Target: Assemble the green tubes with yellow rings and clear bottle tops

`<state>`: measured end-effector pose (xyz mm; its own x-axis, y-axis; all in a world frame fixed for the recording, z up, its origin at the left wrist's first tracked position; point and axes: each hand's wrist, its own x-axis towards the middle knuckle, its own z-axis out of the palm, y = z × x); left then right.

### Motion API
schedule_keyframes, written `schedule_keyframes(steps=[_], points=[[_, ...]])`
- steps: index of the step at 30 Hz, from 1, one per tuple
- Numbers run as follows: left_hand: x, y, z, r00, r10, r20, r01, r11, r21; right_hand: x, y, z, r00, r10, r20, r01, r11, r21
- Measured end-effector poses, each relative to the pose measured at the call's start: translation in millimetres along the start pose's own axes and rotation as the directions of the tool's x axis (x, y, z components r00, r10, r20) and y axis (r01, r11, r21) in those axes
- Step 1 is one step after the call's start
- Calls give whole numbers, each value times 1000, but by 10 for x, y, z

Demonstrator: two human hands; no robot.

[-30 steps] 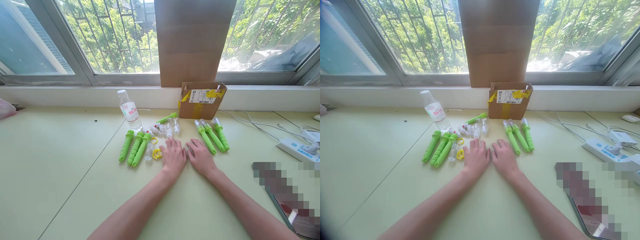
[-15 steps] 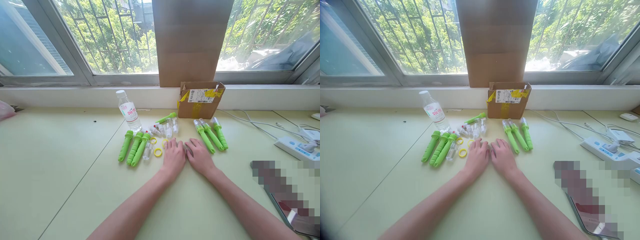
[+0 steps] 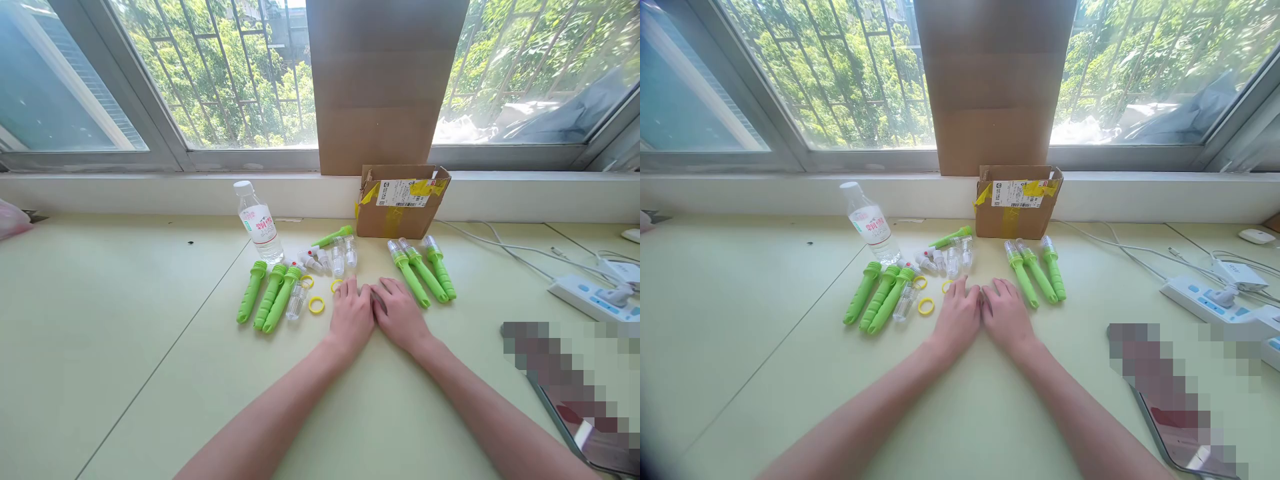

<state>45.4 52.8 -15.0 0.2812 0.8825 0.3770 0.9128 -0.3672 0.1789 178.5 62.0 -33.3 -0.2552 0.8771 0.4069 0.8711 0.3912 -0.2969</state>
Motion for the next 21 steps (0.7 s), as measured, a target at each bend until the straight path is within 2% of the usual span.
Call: schedule_keyframes(steps=[3,7,11,15,17,21], points=[[3,-18,39,1000,-29,0,29,999,-25,-4,7,9,1000,-2,-3,2,1000,-8],[6,-44,58,998,-54,-35,49,989,-139,-6,2,7,1000,2,-3,-2,1000,-11],[-1,-18,-21,993,1,-122,-42,943,-332,-2,-23,-28,1000,-9,-22,9,1000,29],[-16,22,-105,984,85,-155,-159,812,-561,12,-45,-67,1000,-29,-12,30,994,103],[-14,28,-116,986,52,-161,-148,720,-678,24,-49,-80,1000,-9,-23,12,990,142],[22,14,-90,991,-93,-100,-35,534,-845,45,-47,-106,998,58,-29,-49,970,239]])
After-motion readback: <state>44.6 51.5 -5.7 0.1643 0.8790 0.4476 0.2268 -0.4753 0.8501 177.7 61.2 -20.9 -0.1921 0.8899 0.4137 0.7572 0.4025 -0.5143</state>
